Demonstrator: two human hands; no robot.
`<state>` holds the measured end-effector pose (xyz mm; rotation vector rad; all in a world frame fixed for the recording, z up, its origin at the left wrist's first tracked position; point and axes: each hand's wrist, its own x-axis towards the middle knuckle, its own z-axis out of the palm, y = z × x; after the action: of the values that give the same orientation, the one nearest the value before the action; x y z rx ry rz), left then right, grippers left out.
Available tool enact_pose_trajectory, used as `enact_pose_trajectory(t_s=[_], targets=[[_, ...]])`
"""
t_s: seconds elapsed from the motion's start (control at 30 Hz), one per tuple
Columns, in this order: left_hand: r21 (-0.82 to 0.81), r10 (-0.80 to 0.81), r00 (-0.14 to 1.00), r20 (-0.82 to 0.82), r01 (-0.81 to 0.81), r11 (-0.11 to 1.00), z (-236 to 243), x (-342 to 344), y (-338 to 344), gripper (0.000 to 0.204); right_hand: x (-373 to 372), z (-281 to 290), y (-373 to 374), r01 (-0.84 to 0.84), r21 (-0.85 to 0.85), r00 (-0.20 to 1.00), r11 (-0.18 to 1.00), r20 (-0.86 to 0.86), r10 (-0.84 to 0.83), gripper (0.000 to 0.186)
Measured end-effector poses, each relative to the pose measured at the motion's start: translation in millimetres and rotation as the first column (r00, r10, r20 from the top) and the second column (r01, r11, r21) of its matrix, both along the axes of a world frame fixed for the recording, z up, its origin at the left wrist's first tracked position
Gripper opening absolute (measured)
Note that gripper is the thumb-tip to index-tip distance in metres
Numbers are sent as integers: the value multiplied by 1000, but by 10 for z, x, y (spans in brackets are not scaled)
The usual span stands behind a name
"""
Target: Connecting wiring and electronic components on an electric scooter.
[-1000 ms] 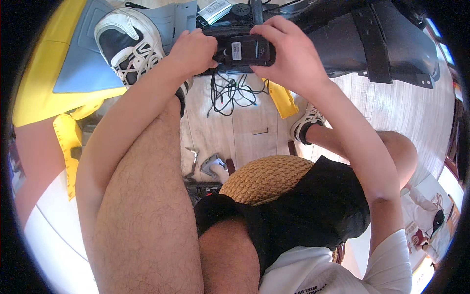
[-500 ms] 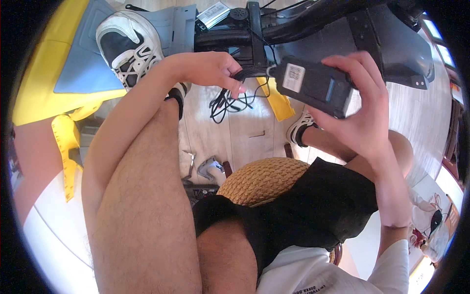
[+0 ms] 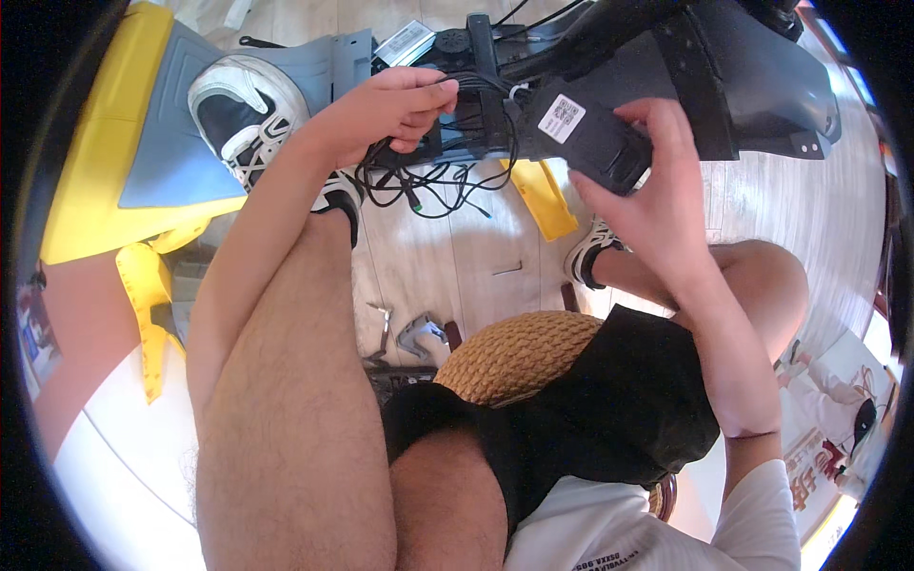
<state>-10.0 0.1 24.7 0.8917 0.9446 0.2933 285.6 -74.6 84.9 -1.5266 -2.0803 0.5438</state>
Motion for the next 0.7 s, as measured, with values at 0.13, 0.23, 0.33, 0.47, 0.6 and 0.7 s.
enact_pose_trajectory(t_s=[0.13,0.23,0.33,0.47,0.6,0.7], targets=[[10,-18,1000,-18,19,1000,25,-18,-11,27,6,-108,-143,20,-138,1000,990,14,-19,54],[-32,-25,999,-28,24,999,53,-19,-8,28,-8,-191,-136,56,-191,998,980,-13,-59,55],[-48,2,999,-32,-3,999,65,-24,9,28,-19,-239,-111,77,-219,996,973,-24,-85,52],[-21,-8,999,-33,7,1000,43,-40,28,28,-17,-265,-101,82,-201,996,976,-2,-84,51],[27,-22,999,-26,23,999,27,-56,28,25,-16,-283,-103,69,-194,997,979,-3,-71,51],[64,-31,998,-47,34,997,37,-61,24,25,-30,-300,-97,73,-201,997,977,-8,-76,50]])
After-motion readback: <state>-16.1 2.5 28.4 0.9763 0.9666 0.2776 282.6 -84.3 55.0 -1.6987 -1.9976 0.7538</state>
